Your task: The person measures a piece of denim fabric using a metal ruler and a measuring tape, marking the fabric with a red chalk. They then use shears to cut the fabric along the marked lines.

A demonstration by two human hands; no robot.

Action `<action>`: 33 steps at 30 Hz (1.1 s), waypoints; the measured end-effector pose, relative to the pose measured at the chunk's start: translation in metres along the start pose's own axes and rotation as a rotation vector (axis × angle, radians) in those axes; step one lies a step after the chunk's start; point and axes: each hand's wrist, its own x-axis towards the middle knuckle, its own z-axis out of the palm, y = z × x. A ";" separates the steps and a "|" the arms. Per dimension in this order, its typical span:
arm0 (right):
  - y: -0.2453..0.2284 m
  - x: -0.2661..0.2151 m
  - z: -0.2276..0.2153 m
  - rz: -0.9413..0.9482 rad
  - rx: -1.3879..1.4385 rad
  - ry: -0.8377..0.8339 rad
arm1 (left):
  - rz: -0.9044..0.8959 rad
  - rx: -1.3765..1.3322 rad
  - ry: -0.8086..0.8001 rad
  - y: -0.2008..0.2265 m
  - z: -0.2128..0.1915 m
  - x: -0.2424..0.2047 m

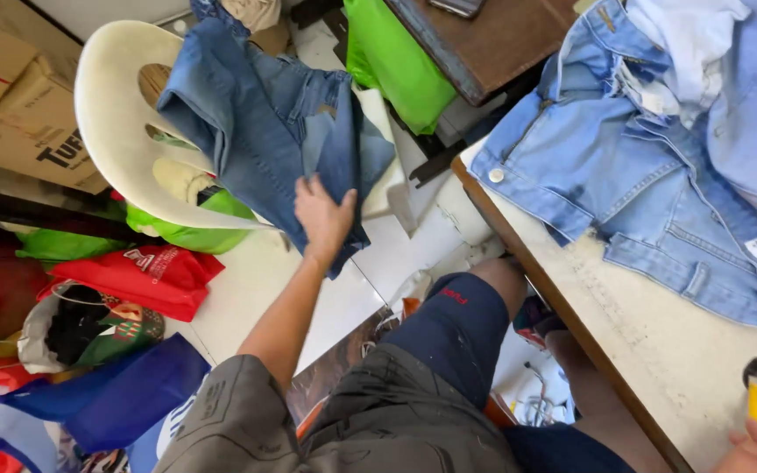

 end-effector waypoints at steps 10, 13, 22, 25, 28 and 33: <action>-0.277 0.183 0.071 -0.420 -0.222 0.200 | -0.079 -0.346 -0.086 -0.058 -0.020 0.010; -0.290 0.249 0.098 -0.092 -0.301 -0.136 | -0.063 -0.609 0.159 -0.064 -0.056 0.019; -0.272 0.177 0.176 -0.323 -0.338 -0.256 | 0.082 -0.927 0.466 -0.011 -0.274 0.027; -0.298 0.076 0.130 -0.524 -0.198 -0.573 | 0.244 -0.924 0.511 0.031 -0.336 0.021; -0.299 0.013 0.052 -0.847 0.020 -0.839 | 0.110 -1.234 0.357 0.066 -0.374 0.017; -0.208 -0.033 -0.008 -0.216 -0.331 -1.093 | 0.268 -1.189 -0.236 0.148 -0.391 0.019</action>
